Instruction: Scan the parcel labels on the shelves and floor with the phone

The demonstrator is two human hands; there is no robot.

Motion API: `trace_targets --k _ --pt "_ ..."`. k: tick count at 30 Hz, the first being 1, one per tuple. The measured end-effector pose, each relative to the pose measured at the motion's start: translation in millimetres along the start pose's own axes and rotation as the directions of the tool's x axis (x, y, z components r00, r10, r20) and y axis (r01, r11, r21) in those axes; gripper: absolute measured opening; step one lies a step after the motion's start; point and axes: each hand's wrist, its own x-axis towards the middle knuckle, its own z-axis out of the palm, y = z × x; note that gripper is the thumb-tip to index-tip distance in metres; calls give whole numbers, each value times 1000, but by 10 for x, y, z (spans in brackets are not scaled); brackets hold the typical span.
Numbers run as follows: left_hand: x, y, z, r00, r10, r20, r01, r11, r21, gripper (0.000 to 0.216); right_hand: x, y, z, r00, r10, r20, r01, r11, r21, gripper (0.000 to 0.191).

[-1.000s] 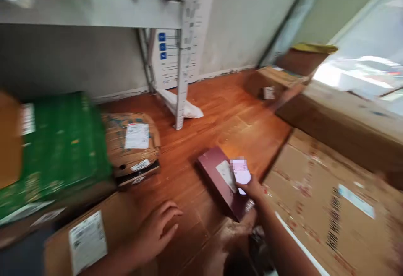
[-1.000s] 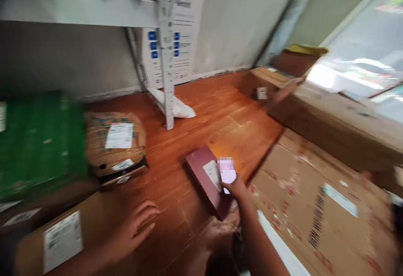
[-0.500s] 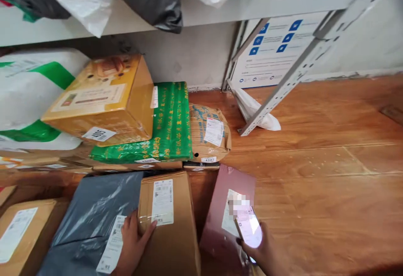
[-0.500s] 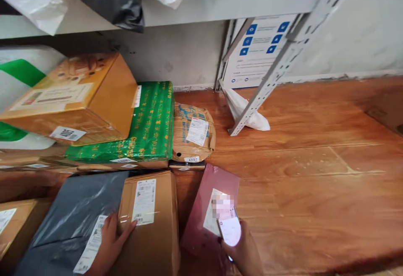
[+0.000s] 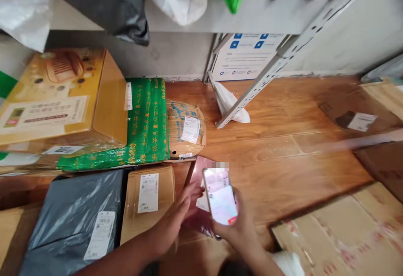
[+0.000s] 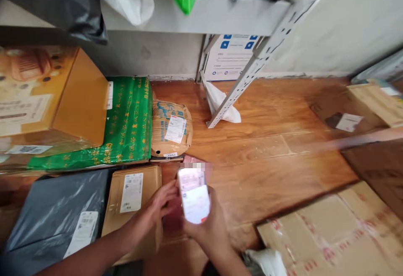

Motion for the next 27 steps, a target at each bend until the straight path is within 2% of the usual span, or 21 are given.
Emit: trace_targets --k 2,5,8,10,15,17,19,22,24,27 --pt "-62 375 433 996 -40 83 62 958 -280 83 -199 -442 88 998 29 64 -38 987 155 62" --pt "-425 855 781 994 -95 51 108 878 -466 81 -570 -997 68 972 80 220 -164 903 398 61" --pt "-956 1272 908 979 -199 45 194 843 -502 79 -981 -1498 6 926 129 356 -320 768 555 68" --pt "-1301 1545 972 966 -255 29 233 825 -514 78 -1250 -1849 15 910 145 387 -364 726 583 80" --pt "-2002 2166 1152 937 -349 13 298 780 -550 82 -1796 -2753 146 921 186 343 -347 793 501 70" --pt "-2234 2331 1203 939 -343 13 290 773 -563 80 -1978 -3020 188 921 181 346 -350 774 527 75" --pt "-2440 2420 1232 943 -333 24 285 764 -580 77 -2167 -3166 224 918 180 354 -371 707 602 82" --pt "-2686 2388 1244 934 -352 68 320 734 -599 77 -2465 -3136 281 893 321 315 -449 596 666 67" --pt "-2802 2258 1231 927 -365 79 334 715 -614 75 -2647 -2991 323 864 450 225 -469 558 685 54" --pt "-2914 1954 1184 929 -368 30 300 706 -642 65 -2831 -2717 379 853 488 185 -460 537 707 50"
